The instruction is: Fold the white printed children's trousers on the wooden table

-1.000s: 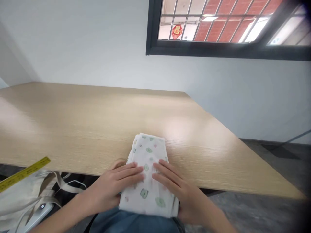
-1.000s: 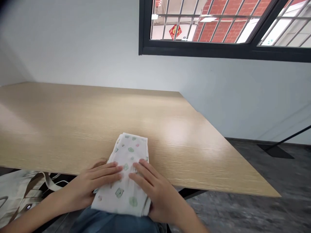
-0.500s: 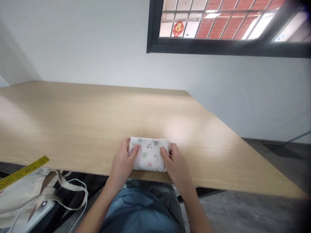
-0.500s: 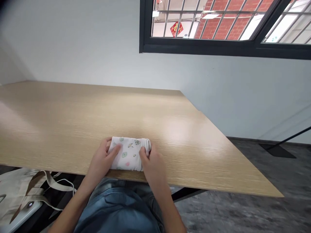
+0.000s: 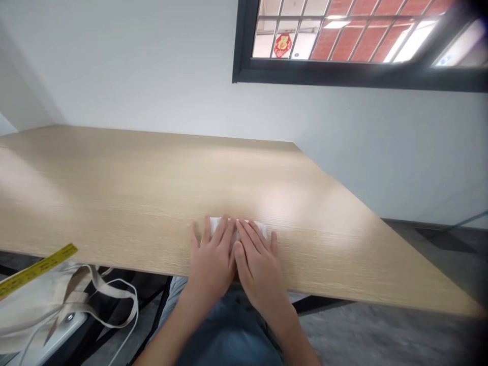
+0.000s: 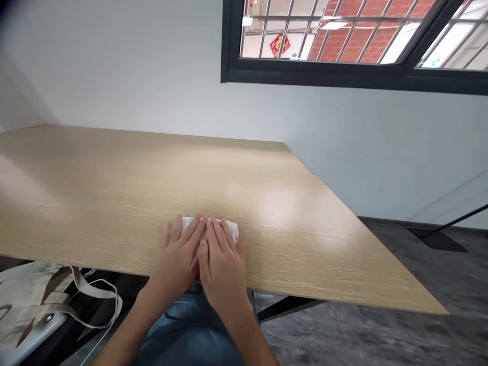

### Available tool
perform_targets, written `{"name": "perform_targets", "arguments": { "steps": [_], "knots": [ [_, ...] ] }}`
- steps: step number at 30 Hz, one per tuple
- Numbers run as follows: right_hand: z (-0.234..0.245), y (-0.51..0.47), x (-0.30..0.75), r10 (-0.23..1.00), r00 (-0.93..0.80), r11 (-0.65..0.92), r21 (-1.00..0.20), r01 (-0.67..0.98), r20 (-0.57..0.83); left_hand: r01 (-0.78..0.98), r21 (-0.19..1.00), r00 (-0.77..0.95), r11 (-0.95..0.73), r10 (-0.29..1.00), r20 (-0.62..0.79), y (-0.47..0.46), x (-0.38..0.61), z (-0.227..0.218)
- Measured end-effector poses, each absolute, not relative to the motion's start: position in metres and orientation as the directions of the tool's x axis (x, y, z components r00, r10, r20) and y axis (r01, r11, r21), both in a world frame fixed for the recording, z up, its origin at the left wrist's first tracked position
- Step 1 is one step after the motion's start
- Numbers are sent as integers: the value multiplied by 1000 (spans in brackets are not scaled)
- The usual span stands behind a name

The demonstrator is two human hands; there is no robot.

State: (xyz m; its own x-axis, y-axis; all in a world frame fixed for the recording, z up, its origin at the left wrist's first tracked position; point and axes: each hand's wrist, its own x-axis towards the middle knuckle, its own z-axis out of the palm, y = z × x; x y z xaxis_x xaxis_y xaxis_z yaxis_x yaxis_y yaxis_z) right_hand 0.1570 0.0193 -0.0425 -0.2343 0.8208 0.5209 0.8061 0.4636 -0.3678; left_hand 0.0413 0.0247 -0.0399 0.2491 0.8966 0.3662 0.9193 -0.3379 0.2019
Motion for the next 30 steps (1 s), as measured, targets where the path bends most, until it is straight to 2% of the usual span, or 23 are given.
{"name": "perform_targets", "arguments": {
  "steps": [4, 7, 9, 11, 14, 17, 21, 24, 26, 30],
  "knots": [
    [-50, 18, 190, 900, -138, 338, -462, 820, 413, 886, 375, 170, -272, 944, 284, 13, 9, -57],
    [-39, 0, 212, 910, 32, 198, -500, 843, 414, 831, 523, 74, -189, 969, 234, 2, -12, -58],
    [-27, -17, 214, 887, 85, 182, -513, 839, 453, 800, 587, 0, -125, 978, 209, 4, -18, -50],
    [-18, -33, 205, 875, 31, 269, -539, 798, 483, 786, 597, 21, -159, 972, 232, 17, -16, -38],
    [-16, -45, 183, 872, -163, 428, -556, 713, 462, 757, 568, 170, -323, 937, 306, 46, -5, -20],
    [-25, -42, 167, 875, -231, 449, -536, 715, 426, 727, 587, 223, -356, 931, 288, 69, 5, -12],
    [-35, -27, 168, 884, -160, 397, -525, 753, 440, 722, 628, 198, -289, 957, 212, 68, 7, -12],
    [-37, -8, 175, 891, -112, 352, -515, 781, 439, 665, 718, 168, -206, 978, 125, 51, 4, -16],
    [-37, 7, 178, 913, -90, 305, -521, 797, 397, 616, 778, 140, -124, 989, 47, 40, 1, -19],
    [-36, 33, 175, 952, -96, 244, -527, 814, 292, 588, 809, 87, 20, 992, -89, 29, -1, -24]
  ]
}}
